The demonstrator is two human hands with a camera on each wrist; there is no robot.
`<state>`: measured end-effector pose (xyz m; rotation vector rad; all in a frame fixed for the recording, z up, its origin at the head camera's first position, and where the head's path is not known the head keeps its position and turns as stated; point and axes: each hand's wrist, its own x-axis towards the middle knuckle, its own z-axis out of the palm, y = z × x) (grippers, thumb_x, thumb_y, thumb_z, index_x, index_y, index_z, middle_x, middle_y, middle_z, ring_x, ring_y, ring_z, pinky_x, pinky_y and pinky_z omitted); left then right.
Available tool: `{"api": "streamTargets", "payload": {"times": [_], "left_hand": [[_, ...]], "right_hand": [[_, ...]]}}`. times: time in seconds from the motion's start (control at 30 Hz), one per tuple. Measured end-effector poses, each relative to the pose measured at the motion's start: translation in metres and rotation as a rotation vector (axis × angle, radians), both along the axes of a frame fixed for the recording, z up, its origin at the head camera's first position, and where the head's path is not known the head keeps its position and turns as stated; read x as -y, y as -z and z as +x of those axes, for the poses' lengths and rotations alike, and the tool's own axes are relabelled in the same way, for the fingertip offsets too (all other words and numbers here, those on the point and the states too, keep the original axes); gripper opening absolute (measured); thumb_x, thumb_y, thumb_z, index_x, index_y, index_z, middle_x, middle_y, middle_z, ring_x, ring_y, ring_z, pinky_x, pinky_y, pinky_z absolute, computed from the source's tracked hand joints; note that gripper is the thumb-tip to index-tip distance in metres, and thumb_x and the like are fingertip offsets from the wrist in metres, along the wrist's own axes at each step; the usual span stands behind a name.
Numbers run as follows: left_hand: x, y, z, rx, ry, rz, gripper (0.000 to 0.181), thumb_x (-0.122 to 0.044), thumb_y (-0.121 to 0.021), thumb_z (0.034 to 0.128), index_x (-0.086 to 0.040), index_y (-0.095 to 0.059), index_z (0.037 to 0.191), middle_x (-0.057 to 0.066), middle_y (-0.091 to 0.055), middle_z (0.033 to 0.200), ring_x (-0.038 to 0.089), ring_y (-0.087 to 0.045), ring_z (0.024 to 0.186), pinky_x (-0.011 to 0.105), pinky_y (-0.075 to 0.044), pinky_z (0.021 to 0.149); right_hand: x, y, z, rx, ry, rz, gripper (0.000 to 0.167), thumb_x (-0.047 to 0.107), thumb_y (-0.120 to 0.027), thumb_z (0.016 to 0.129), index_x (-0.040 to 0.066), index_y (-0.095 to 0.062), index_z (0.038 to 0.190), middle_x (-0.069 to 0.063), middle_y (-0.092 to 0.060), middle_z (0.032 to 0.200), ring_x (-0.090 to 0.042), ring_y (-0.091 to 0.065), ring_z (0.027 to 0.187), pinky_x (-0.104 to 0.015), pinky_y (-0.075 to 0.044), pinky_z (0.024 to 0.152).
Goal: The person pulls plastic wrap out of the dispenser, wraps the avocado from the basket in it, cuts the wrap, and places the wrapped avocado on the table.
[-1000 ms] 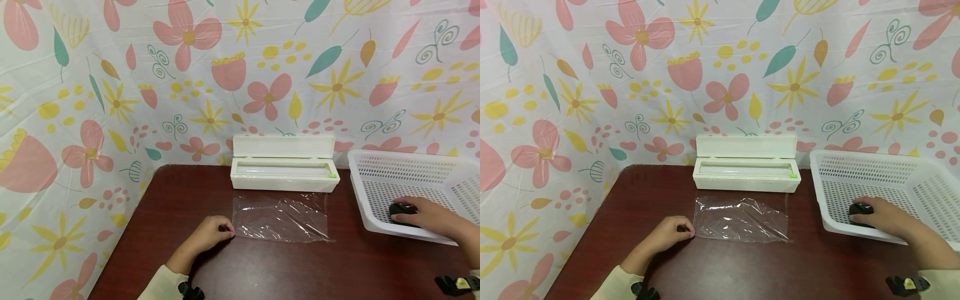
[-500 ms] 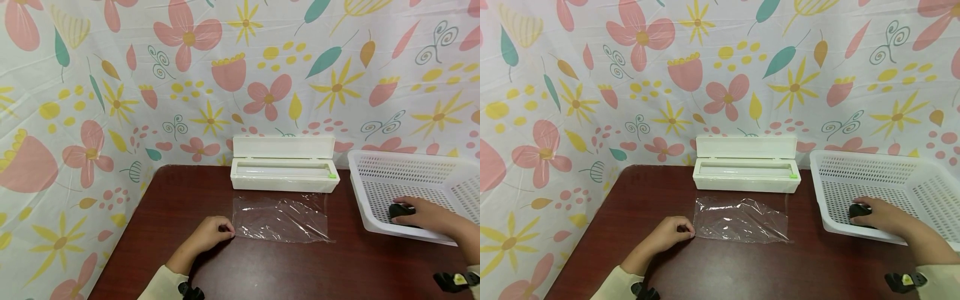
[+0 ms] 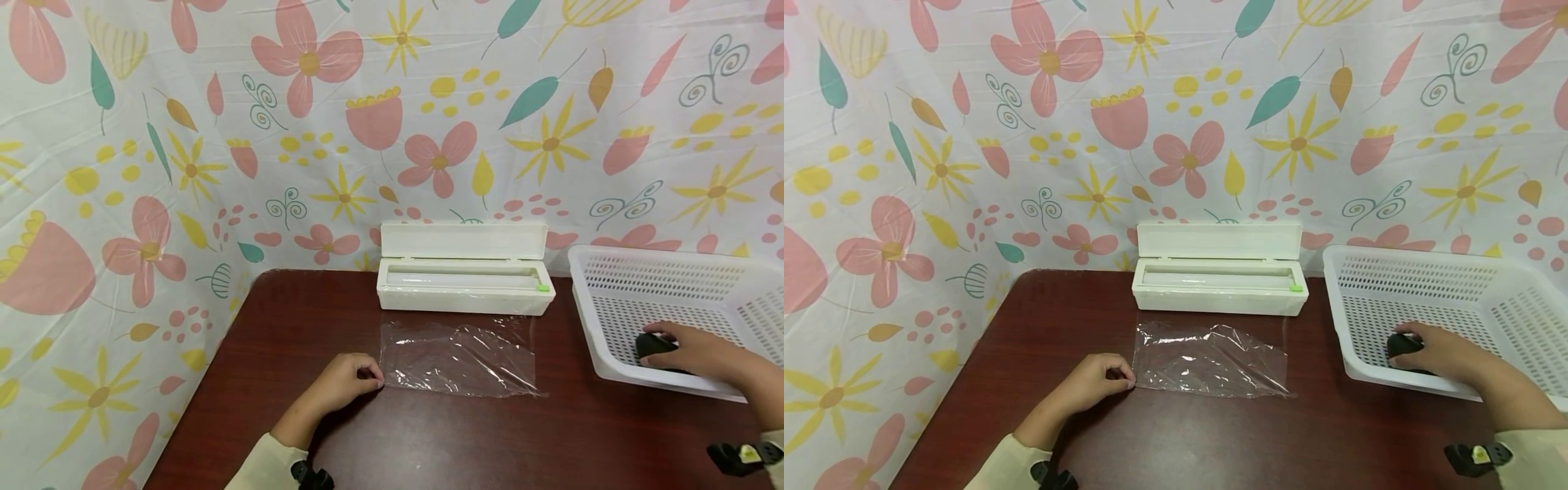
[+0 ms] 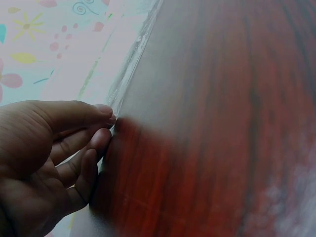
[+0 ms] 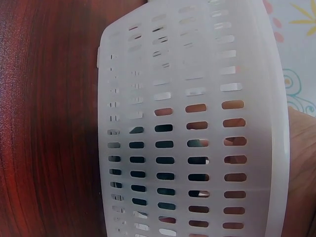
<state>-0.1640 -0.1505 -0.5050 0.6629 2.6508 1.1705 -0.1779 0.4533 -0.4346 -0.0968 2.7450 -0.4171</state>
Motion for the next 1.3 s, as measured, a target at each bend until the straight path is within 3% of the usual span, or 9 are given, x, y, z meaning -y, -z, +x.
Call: {"api": "streamTargets", "payload": {"times": [0.7, 1.03, 1.3], "left_hand": [[-0.0011, -0.0019, 0.0011, 0.018, 0.003, 0.014, 0.011, -0.015, -0.076, 0.089, -0.023, -0.074, 0.082, -0.01, -0.07, 0.086, 0.002, -0.06, 0.078, 0.021, -0.049, 0.072], [-0.0005, -0.001, 0.0005, 0.009, -0.003, 0.003, 0.012, -0.016, -0.076, 0.0891, -0.024, -0.074, 0.082, -0.011, -0.07, 0.087, 0.002, -0.059, 0.079, 0.021, -0.049, 0.073], [-0.0002, -0.0012, 0.0008, 0.006, 0.0, 0.006, 0.012, -0.015, -0.076, 0.0888, -0.025, -0.074, 0.082, -0.011, -0.07, 0.087, 0.002, -0.059, 0.079, 0.021, -0.049, 0.073]], "right_hand": [[-0.002, -0.001, 0.0006, 0.006, 0.012, 0.0, 0.082, 0.048, -0.072, 0.089, -0.012, -0.044, 0.138, -0.046, -0.052, 0.122, -0.054, -0.058, 0.103, -0.06, -0.047, 0.079], [-0.0008, -0.0003, 0.0024, -0.073, 0.028, -0.001, 0.083, 0.045, -0.072, 0.09, -0.014, -0.041, 0.139, -0.05, -0.047, 0.125, -0.053, -0.059, 0.098, -0.054, -0.048, 0.072], [0.0009, -0.0017, 0.0051, -0.122, 0.049, 0.01, 0.078, 0.043, -0.071, 0.092, -0.014, -0.042, 0.137, -0.05, -0.046, 0.126, -0.055, -0.057, 0.099, -0.058, -0.047, 0.074]]}}
